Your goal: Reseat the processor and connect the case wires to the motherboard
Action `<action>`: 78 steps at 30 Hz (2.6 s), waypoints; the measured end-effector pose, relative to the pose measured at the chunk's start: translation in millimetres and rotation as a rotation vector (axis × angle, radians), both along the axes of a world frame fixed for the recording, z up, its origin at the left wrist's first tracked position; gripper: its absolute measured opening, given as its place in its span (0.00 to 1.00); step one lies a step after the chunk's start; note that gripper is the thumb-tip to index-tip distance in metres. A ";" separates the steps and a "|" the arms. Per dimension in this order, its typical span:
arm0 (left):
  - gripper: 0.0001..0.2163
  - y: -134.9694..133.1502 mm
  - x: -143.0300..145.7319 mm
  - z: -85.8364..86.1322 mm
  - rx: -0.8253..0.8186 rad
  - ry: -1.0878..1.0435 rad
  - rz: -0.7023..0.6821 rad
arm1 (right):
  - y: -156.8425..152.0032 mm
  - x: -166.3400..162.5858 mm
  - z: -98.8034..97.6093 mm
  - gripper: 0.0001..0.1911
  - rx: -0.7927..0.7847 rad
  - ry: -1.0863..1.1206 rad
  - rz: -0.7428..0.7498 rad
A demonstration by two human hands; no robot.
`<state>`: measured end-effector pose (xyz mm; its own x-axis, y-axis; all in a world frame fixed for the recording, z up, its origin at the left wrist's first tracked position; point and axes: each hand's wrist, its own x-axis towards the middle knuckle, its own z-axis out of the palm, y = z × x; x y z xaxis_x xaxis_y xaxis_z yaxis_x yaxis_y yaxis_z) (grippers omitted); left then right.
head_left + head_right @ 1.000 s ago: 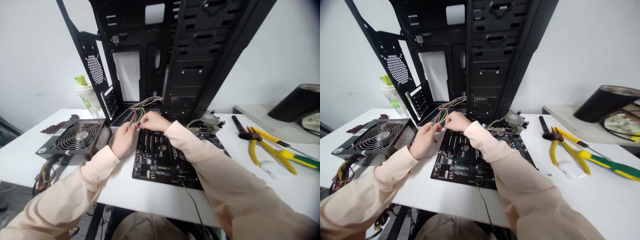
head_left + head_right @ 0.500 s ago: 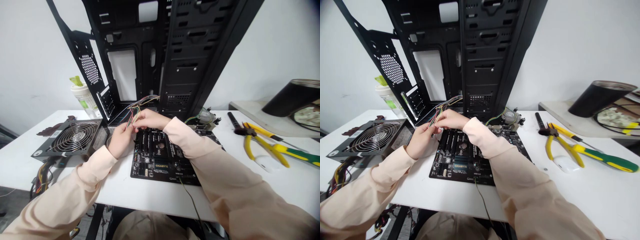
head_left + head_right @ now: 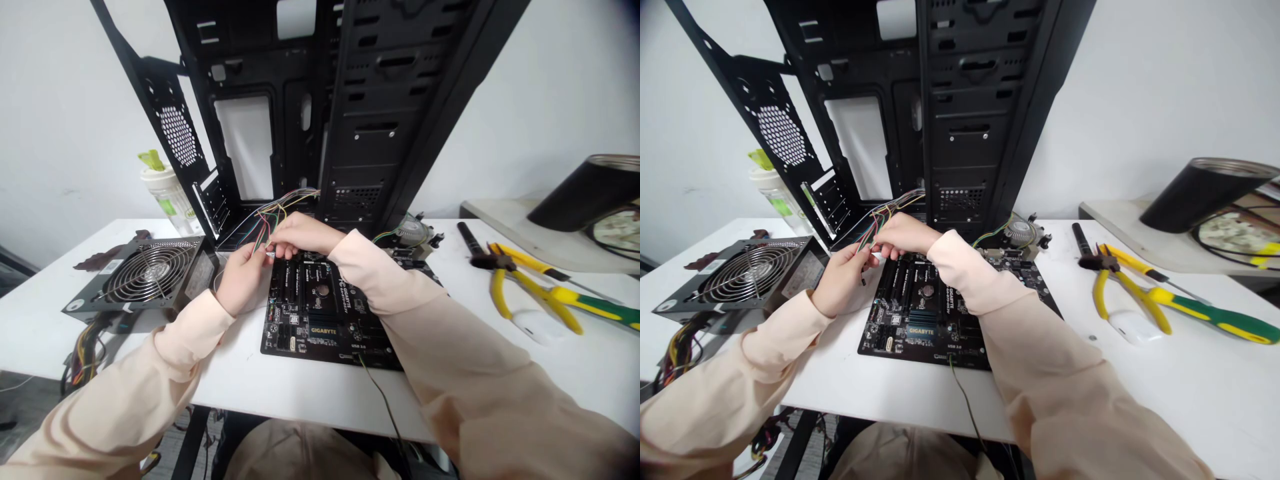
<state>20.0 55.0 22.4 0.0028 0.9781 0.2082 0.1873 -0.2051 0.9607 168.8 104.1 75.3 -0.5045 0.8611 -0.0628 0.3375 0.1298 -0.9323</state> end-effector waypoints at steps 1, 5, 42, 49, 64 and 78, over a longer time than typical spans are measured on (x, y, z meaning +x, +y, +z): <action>0.11 0.1 0.1 0.2 -0.001 -0.001 0.009 | 0.1 0.9 1.4 0.14 -0.017 0.005 -0.019; 0.10 0.3 0.0 1.0 -0.006 -0.004 0.029 | -0.1 3.5 4.3 0.14 -0.053 0.086 -0.089; 0.11 1.9 -4.8 0.3 0.080 0.131 0.088 | 7.8 8.6 -24.4 0.04 0.346 -0.221 0.131; 0.10 1.4 -3.5 1.7 0.068 0.130 0.091 | 3.4 3.2 -22.5 0.05 0.407 -0.284 0.143; 0.11 -3.1 0.2 8.1 0.055 0.149 0.107 | 3.6 1.5 -23.5 0.06 0.542 -0.356 0.133; 0.09 -1.8 -0.9 5.8 0.057 0.147 0.084 | 0.6 -0.3 -22.7 0.06 0.538 -0.441 0.122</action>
<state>19.1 53.3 28.2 -0.0437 0.9628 0.2667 0.3435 -0.2362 0.9090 168.5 104.8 52.7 -0.6250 0.7689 0.1347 0.6227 0.5952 -0.5080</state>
